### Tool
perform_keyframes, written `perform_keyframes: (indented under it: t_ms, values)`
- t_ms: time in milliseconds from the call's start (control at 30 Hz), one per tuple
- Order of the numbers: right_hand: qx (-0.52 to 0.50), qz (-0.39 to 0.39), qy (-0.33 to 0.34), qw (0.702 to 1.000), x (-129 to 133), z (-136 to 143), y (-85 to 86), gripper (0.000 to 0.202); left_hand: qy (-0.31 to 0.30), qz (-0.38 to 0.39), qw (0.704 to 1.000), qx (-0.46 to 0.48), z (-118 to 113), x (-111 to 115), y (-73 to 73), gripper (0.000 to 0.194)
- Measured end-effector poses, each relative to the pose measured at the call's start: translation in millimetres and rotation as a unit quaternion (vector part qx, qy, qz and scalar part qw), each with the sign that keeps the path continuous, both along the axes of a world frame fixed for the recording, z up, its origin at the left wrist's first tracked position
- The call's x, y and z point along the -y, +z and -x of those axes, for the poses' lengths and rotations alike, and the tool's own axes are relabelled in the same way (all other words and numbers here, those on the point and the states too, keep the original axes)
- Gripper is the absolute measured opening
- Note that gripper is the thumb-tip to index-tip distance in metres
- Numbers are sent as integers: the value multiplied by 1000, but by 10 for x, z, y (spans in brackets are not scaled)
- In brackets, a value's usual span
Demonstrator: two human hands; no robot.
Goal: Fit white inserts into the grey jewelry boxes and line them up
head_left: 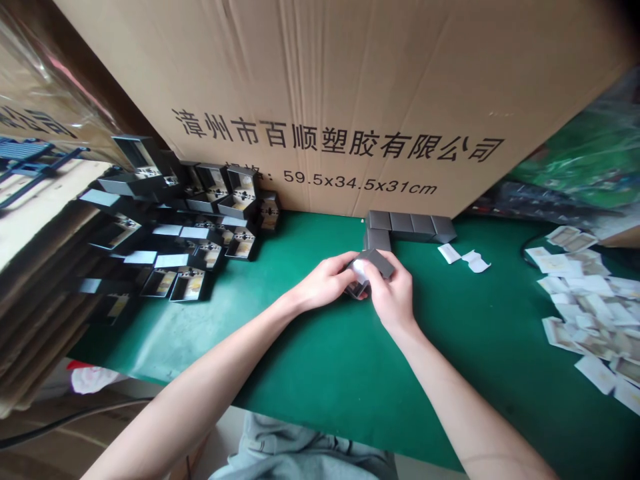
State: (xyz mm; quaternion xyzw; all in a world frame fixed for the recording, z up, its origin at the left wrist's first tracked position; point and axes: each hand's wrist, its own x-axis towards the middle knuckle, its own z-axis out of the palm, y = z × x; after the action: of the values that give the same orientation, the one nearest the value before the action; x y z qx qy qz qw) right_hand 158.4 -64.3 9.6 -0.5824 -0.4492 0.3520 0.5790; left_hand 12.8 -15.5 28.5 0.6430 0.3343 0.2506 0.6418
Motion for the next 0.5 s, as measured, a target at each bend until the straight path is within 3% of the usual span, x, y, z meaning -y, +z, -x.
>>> perform_keyframes:
  t_ms: [133, 300, 500]
  values:
    - [-25, 11, 19, 999, 4, -3, -7, 29, 25, -45, 998, -31, -15, 31, 5, 26]
    - [2, -24, 18, 1000, -7, -13, -10, 24, 48, -25, 998, -30, -47, 72, -39, 37]
    - [6, -35, 19, 999, -7, -25, -14, 24, 47, -39, 998, -32, -45, 75, -70, 36]
